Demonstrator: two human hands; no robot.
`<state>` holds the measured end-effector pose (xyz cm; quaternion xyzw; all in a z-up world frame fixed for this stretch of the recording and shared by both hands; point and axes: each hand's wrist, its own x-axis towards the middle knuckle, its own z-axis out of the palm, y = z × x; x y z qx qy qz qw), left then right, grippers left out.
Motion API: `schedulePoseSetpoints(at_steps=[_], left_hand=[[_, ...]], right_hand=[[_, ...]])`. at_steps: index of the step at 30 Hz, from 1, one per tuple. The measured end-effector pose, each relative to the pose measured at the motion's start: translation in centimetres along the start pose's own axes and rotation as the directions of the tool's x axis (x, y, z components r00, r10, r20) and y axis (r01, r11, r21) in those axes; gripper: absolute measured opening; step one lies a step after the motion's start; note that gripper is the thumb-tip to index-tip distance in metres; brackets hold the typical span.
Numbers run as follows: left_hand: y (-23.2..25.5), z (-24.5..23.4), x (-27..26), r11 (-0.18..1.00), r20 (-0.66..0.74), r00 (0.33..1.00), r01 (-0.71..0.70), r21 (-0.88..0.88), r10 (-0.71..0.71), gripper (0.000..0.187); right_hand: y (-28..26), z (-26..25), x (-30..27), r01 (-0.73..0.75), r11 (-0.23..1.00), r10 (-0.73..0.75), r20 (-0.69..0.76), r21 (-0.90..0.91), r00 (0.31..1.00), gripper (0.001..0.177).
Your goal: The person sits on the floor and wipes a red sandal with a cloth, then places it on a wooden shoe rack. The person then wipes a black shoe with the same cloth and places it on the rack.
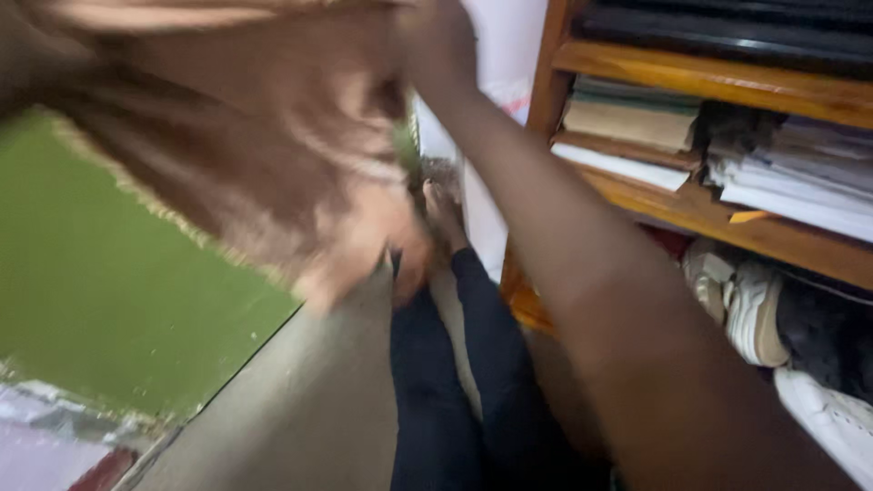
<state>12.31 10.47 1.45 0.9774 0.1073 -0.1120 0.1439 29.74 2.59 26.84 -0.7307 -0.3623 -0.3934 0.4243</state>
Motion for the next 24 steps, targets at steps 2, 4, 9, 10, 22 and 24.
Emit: schedulePoseSetpoints(at_steps=[2, 4, 9, 10, 22, 24], left_hand=[[-0.1, 1.0, -0.8, 0.999, -0.016, 0.999, -0.029, -0.046, 0.028, 0.034], [-0.3, 0.3, -1.9, 0.995, -0.054, 0.996, -0.073, -0.075, 0.069, 0.034], [-1.6, -0.3, -10.0, 0.962, -0.099, 0.967, -0.246, -0.117, 0.235, 0.035], [-1.6, 0.3, -12.4, 0.949, -0.092, 0.956, -0.289, -0.124, 0.280, 0.036], [3.4, 2.4, -20.0, 0.883, 0.369, 0.804, -0.395, -0.255, 0.466, 0.028], [2.7, 3.1, -18.8, 0.900, 0.559, 0.741, -0.141, -0.412, 0.372, 0.038]], right_hand=[[2.3, -2.7, -3.6, 0.029, 0.993, -0.030, -0.010, -0.110, 0.999, 0.019], [4.3, -5.2, -8.6, 0.065, 0.974, -0.053, 0.059, -0.219, 0.997, 0.020], [6.9, -12.4, -23.3, -0.013, 0.889, 0.319, 0.599, -0.457, 0.734, 0.018], [7.0, -14.6, -26.4, -0.035, 0.848, 0.448, 0.678, -0.530, 0.583, 0.022], [12.5, -24.2, -41.8, 0.017, 0.656, 0.443, 0.403, -0.755, 0.801, 0.017], [12.7, -24.0, -41.9, 0.118, 0.613, 0.628, 0.572, -0.782, 0.527, 0.019]])
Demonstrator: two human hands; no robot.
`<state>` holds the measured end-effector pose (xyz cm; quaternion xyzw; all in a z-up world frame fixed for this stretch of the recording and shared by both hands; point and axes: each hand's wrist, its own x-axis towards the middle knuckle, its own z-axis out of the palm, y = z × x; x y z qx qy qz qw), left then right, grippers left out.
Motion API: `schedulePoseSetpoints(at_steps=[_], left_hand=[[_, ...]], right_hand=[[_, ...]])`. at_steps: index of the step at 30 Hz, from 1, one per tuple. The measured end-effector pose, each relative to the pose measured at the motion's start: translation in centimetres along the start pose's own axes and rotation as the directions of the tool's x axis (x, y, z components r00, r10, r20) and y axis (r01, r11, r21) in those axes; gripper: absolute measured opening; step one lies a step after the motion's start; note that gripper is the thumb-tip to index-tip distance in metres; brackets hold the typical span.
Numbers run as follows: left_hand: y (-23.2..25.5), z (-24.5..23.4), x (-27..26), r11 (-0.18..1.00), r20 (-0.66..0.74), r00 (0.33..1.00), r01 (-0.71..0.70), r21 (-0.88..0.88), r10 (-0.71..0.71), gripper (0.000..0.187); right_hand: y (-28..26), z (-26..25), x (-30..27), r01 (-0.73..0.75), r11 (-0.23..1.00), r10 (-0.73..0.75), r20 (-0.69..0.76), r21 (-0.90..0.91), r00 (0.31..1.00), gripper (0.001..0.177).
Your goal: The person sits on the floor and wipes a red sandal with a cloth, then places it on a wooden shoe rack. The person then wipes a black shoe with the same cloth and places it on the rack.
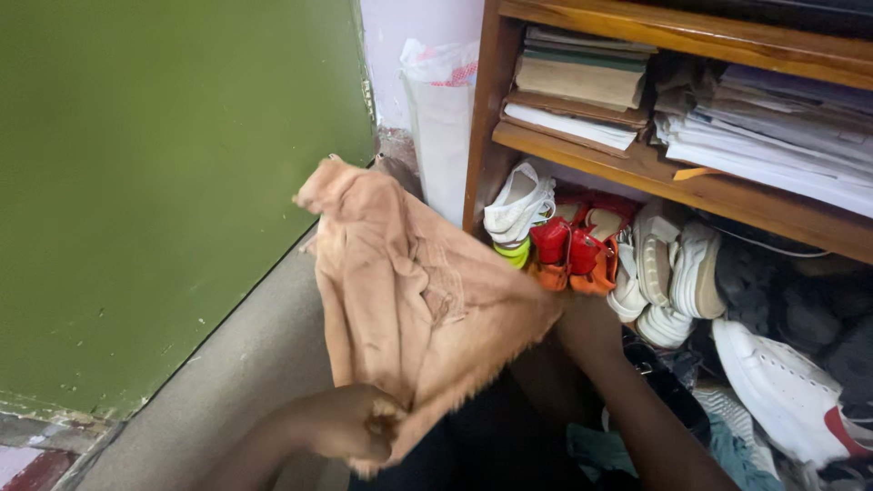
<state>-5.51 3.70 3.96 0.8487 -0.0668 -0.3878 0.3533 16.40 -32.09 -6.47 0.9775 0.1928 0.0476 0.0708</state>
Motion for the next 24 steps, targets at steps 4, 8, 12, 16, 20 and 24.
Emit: schedulePoseSetpoints(at_steps=[4, 8, 12, 16, 20, 24], left_hand=[[-7.8, -1.9, 5.0, 0.948, 0.067, 0.956, 0.292, -0.127, -0.285, 0.055], [-16.8, -2.2, 13.4, 0.842, -0.796, 0.600, 0.469, 0.267, -0.082, 0.103], [-20.9, -2.2, 19.3, 0.858, -0.600, 0.612, 0.364, -0.363, -0.514, 0.131], [-19.7, -0.9, 20.9, 0.903, -0.569, 0.703, 0.292, -0.316, -0.427, 0.094], [-19.1, -5.2, 17.8, 0.908, -0.691, 0.618, 0.096, -0.408, -0.376, 0.071], [-18.5, -8.4, 10.3, 0.807, -0.735, 0.497, -0.111, -0.581, -0.461, 0.052]], right_hand=[[0.2, -0.9, -1.3, 0.045, 0.847, -0.473, 0.712, 0.530, 0.519, 0.031], [-1.2, -1.5, 1.6, -0.241, 0.529, -0.686, 0.578, 0.813, 0.442, 0.036], [-10.2, 2.4, 11.0, 0.271, 0.369, -0.172, -0.221, 0.889, 0.960, 0.060], [-19.1, 6.9, 15.2, 0.207, 0.855, -0.069, -0.292, 0.475, 0.954, 0.097], [-19.7, 5.6, 14.9, 0.139, 0.746, -0.133, -0.058, 0.651, 0.989, 0.076], [-13.0, -1.9, 7.5, 0.053, 0.592, -0.423, 0.254, 0.804, 0.870, 0.057]])
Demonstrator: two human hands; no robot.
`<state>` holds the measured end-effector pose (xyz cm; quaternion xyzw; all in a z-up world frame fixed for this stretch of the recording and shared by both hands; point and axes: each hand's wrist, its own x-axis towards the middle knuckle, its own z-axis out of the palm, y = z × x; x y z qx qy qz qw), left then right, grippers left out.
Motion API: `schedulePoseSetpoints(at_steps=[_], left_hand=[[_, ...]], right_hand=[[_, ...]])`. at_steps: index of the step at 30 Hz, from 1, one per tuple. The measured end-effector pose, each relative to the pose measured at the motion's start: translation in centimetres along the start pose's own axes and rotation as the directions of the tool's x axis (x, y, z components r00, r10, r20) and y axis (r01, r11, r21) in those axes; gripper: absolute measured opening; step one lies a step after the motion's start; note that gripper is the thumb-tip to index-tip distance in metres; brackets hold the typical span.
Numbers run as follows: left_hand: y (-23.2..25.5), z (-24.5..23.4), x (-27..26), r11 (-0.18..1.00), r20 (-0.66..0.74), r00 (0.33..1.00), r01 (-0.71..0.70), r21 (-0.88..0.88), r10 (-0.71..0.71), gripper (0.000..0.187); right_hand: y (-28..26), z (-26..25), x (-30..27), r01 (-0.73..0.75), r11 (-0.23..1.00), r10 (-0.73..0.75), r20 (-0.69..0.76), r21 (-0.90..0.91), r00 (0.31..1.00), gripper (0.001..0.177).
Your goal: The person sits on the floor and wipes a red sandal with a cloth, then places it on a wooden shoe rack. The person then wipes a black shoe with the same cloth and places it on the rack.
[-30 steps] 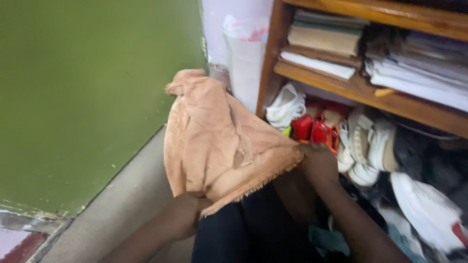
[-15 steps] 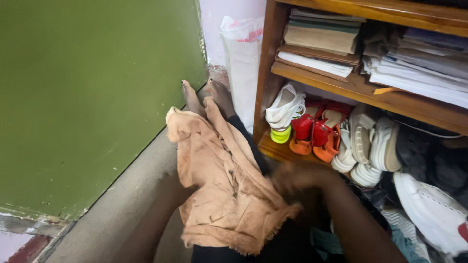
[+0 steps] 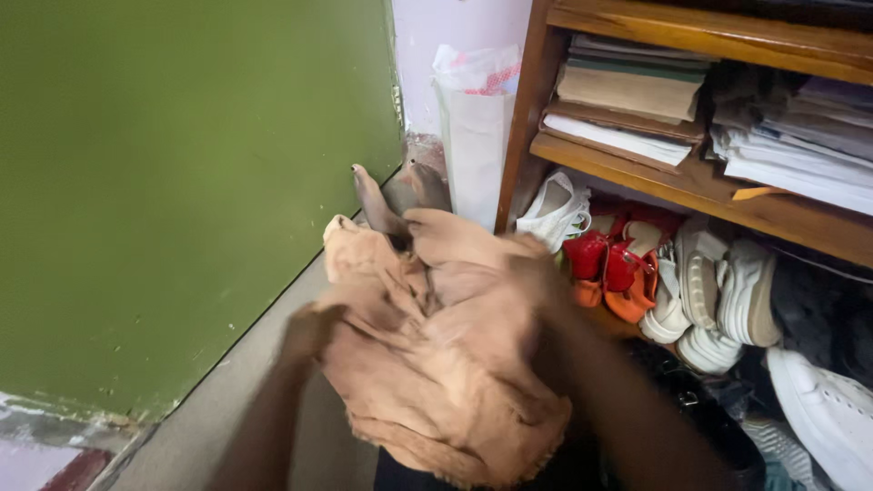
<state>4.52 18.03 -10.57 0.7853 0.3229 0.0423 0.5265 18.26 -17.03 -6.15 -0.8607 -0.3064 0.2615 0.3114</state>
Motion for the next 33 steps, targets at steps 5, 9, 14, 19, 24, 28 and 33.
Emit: schedulePoseSetpoints(at_steps=[5, 9, 14, 19, 24, 28, 33], left_hand=[[2.7, -5.6, -7.0, 0.633, 0.181, 0.983, 0.156, -0.758, -0.025, 0.034], [3.7, -2.0, -9.9, 0.911, 0.179, 0.984, 0.060, -0.409, 0.016, 0.032], [1.4, 2.0, -10.8, 0.990, 0.233, 0.972, -0.068, 0.127, 0.037, 0.029], [-0.7, 4.8, -10.1, 0.909, 0.242, 0.969, -0.149, 0.389, 0.055, 0.027], [-1.5, 7.7, -11.3, 0.872, 0.307, 0.949, -0.206, 0.445, 0.067, 0.024], [1.2, 6.4, -12.7, 0.877, 0.431, 0.895, -0.294, 0.381, 0.113, 0.022], [6.2, -6.2, -14.7, 0.914, 0.705, 0.697, -0.361, 0.187, 0.131, 0.020]], right_hand=[[-3.4, -9.1, -15.4, -0.129, 0.981, 0.181, 0.429, -0.148, 0.885, 0.035], [-3.5, -9.5, -15.7, 0.032, 0.960, 0.103, 0.455, -0.279, 0.884, 0.032], [-1.7, -1.0, 3.1, 0.350, 0.913, -0.265, -0.347, 0.211, 0.900, 0.037], [2.5, 8.8, 15.7, 0.150, 0.936, -0.298, -0.489, -0.318, 0.820, 0.038], [3.1, 11.1, 12.7, -0.045, 0.987, 0.020, -0.159, -0.151, 0.987, 0.039], [-2.3, 2.4, 6.1, -0.043, 0.992, 0.020, 0.195, 0.116, 0.981, 0.041], [-7.5, -13.9, -2.5, -0.114, 0.872, -0.117, 0.428, 0.476, 0.896, 0.040]])
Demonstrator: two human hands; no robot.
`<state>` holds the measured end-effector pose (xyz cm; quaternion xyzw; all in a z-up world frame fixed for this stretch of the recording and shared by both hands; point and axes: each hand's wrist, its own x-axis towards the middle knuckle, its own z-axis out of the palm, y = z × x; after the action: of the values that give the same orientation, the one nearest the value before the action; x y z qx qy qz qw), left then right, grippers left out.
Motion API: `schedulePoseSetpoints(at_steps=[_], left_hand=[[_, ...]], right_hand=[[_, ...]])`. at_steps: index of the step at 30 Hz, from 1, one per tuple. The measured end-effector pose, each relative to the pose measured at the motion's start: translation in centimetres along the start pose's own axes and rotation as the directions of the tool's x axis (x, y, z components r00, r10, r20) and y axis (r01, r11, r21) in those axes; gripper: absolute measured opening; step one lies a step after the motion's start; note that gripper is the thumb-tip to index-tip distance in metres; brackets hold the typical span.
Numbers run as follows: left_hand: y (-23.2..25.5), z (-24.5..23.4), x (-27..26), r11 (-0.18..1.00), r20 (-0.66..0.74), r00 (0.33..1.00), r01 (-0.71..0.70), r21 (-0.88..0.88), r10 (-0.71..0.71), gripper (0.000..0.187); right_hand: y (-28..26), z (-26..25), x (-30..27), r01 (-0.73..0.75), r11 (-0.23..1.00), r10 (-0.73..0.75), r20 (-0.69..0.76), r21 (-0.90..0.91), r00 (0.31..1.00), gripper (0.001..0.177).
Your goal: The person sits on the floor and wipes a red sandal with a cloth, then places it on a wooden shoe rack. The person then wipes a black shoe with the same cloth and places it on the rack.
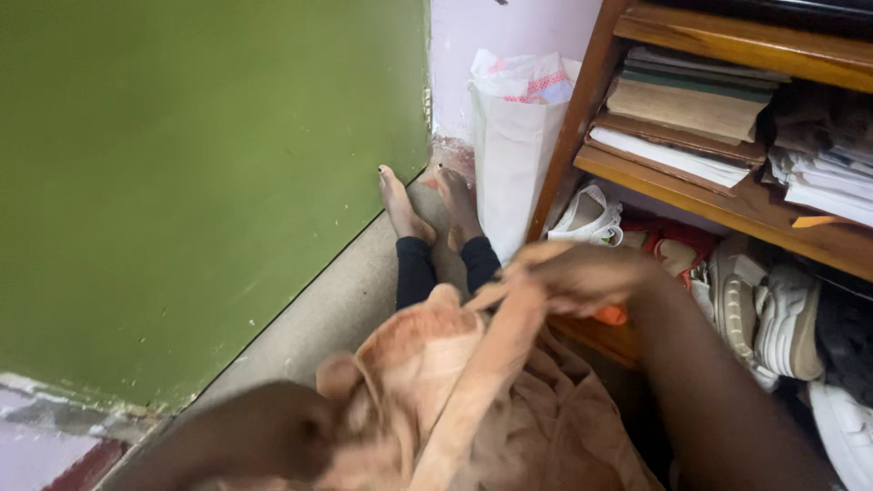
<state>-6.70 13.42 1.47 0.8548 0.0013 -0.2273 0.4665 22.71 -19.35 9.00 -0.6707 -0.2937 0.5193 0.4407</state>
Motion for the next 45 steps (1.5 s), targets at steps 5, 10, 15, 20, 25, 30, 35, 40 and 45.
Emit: schedulePoseSetpoints(at_steps=[5, 10, 15, 20, 25, 30, 35, 40, 45], left_hand=[[4.8, -18.0, -3.2, 0.962, -0.362, 0.898, 0.271, 0.004, -0.251, 0.030], [7.7, -27.2, 0.3, 0.973, -0.964, 0.231, 0.218, -0.078, -0.129, 0.029], [6.1, -25.5, 8.0, 0.847, -0.832, 0.412, 0.216, 0.486, 0.372, 0.031], [0.0, -6.2, 16.9, 0.850, -0.688, 0.726, 0.365, 0.379, -0.005, 0.064], [-2.6, 9.8, 16.8, 0.899, -0.574, 0.804, 0.356, 0.254, -0.156, 0.106], [0.2, 17.2, 18.8, 0.912, -0.636, 0.772, 0.241, 0.332, 0.027, 0.086], [1.6, 20.7, 23.2, 0.980, -0.505, 0.845, 0.197, -0.014, -0.177, 0.072], [1.1, 16.4, 20.1, 0.544, -0.240, 0.884, 0.020, -0.839, -0.402, 0.076], [2.3, 9.2, 9.0, 0.463, -0.425, 0.885, -0.301, -0.834, -0.189, 0.073]], right_hand=[[-8.0, -4.8, -0.2, 0.159, 0.965, -0.105, -0.247, 0.210, 0.963, 0.037], [-17.4, -10.7, 11.6, 0.609, 0.793, -0.499, -0.545, 0.028, 0.674, 0.043], [-17.1, -13.8, 17.8, 0.351, 0.552, -0.745, -0.258, -0.756, 0.615, 0.068], [-3.0, -11.0, 19.6, 0.224, 0.945, -0.312, -0.459, -0.237, 0.832, 0.054], [15.7, -4.1, 9.9, 0.058, 0.982, -0.148, -0.543, -0.179, 0.826, 0.059], [28.7, 5.6, -4.0, -0.089, 0.971, -0.060, -0.585, -0.222, 0.809, 0.066], [29.2, 10.2, -10.3, 0.127, 0.992, -0.094, -0.608, 0.012, 0.789, 0.049], [20.8, 11.4, -16.6, -0.029, 0.974, 0.188, -0.727, 0.225, 0.661, 0.036], [16.7, 12.3, -22.6, 0.144, 0.972, 0.000, -0.616, 0.184, 0.788, 0.036]])
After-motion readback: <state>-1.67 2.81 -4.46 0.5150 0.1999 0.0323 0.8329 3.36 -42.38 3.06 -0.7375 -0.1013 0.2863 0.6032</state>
